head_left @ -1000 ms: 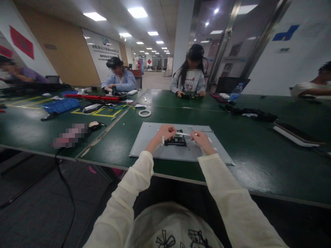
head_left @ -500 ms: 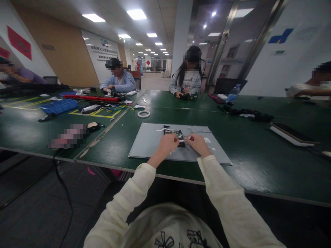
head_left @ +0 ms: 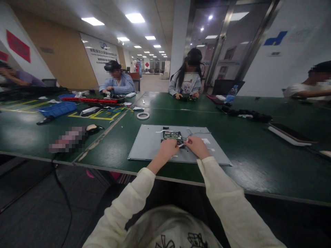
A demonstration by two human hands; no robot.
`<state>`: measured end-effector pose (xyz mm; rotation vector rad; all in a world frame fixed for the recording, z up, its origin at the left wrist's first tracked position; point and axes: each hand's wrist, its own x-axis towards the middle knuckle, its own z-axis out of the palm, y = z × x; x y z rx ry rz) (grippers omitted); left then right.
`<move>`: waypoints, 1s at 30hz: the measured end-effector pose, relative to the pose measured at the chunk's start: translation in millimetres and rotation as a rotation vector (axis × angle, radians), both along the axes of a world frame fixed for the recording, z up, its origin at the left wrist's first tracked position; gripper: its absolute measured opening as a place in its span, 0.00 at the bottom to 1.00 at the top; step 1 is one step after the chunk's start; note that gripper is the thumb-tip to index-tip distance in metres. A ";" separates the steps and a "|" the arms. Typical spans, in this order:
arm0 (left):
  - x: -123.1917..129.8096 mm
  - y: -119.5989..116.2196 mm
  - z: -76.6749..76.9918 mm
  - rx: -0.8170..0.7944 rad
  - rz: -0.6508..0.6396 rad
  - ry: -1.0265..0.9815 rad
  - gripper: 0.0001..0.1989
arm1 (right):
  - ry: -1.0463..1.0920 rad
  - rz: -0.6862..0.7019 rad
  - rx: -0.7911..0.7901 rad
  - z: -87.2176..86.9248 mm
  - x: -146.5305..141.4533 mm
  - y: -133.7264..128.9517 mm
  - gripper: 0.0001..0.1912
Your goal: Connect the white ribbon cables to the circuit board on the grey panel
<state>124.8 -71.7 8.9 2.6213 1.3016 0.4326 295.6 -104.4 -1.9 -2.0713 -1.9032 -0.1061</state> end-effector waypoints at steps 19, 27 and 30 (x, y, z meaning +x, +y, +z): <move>-5.4 9.4 6.8 -0.190 -0.092 -0.157 0.11 | -0.123 -0.104 0.029 -3.7 -9.1 -7.6 0.13; -4.4 7.5 1.7 -0.145 -0.099 -0.145 0.11 | -0.066 -0.089 0.051 -4.2 -8.9 -2.6 0.13; -3.6 7.9 -1.4 -0.122 -0.079 -0.118 0.10 | -0.059 -0.084 0.027 -4.1 -9.6 -3.1 0.14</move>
